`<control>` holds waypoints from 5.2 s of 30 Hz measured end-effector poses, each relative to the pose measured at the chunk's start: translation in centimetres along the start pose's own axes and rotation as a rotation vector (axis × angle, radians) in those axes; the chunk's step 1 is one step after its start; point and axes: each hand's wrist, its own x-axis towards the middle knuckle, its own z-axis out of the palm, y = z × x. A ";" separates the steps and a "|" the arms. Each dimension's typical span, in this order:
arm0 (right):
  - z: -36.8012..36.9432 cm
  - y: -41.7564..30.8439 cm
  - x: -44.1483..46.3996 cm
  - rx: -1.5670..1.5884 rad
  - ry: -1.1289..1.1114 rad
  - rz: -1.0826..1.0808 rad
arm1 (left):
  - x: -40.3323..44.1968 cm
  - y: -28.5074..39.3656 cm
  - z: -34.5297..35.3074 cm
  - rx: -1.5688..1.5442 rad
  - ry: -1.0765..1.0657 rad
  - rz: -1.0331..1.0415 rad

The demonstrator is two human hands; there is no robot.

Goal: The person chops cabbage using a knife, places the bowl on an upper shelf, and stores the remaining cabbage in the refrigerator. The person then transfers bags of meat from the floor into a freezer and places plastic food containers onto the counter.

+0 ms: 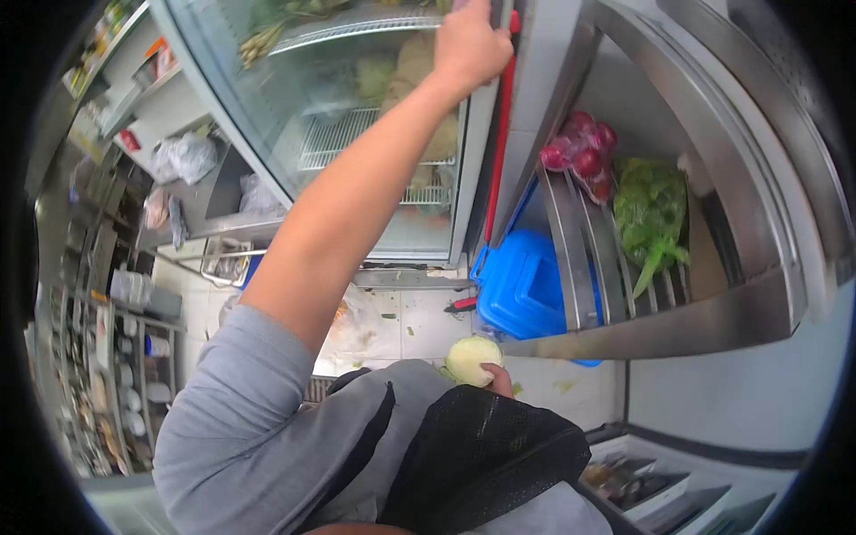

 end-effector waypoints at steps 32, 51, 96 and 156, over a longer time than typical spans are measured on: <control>26.9 -7.0 12.8 -0.252 -0.314 -0.075 | -32.6 1.0 -51.7 -0.332 1.135 -0.270; 79.7 -31.8 38.3 -0.539 -0.394 -0.591 | -31.8 -7.4 -57.7 0.118 1.171 -0.207; 12.3 -8.4 20.3 -1.294 0.009 -0.080 | -94.8 3.6 -32.2 0.173 -0.136 -2.182; 32.4 43.3 83.7 -2.451 -1.021 -1.157 | -103.9 -77.2 -18.9 0.868 0.099 -1.695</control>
